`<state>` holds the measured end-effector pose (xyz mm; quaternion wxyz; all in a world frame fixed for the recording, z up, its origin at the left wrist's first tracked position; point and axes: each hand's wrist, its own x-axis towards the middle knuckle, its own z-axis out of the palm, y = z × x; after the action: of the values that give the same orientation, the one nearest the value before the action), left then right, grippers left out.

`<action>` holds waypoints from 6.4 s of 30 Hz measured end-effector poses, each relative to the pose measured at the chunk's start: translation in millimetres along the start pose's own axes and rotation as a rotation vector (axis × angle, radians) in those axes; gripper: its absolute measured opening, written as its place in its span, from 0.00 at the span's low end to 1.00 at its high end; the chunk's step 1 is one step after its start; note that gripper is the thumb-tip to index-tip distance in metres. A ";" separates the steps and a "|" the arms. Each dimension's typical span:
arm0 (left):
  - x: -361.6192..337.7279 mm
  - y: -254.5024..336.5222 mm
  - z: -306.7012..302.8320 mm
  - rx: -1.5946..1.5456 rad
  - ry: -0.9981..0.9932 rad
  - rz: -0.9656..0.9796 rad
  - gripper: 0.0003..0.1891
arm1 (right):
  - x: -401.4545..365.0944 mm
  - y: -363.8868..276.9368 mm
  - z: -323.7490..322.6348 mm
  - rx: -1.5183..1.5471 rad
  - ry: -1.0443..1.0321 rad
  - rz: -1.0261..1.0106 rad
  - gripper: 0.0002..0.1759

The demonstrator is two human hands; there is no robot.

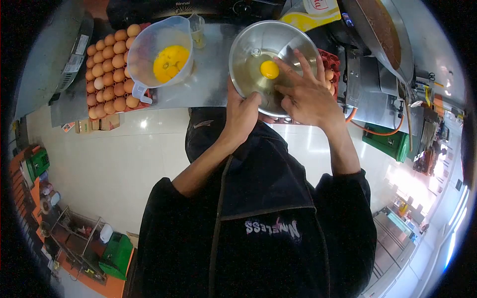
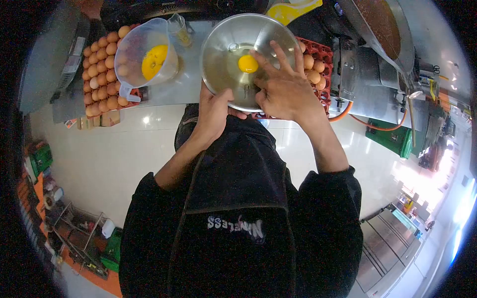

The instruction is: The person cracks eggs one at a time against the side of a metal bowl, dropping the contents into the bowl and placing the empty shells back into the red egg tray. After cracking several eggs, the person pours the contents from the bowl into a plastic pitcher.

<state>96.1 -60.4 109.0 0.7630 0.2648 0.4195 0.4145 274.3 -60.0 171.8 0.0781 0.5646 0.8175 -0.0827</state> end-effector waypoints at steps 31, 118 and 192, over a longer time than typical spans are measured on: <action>-1.1 -0.9 0.5 -0.011 -0.032 -0.016 0.38 | -11.1 1.7 -5.5 0.003 -0.023 0.017 0.23; -21.3 108.4 -95.4 -0.058 0.376 0.123 0.10 | -67.1 100.5 143.0 0.243 0.593 0.783 0.42; -21.4 96.7 -111.1 -0.142 0.325 0.219 0.10 | -87.5 68.6 157.0 0.202 0.783 0.815 0.28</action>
<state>-45.6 -22.5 134.2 0.6522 0.1840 0.4755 0.5609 374.6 -150.8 35.0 -0.2592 0.8273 0.4899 0.0917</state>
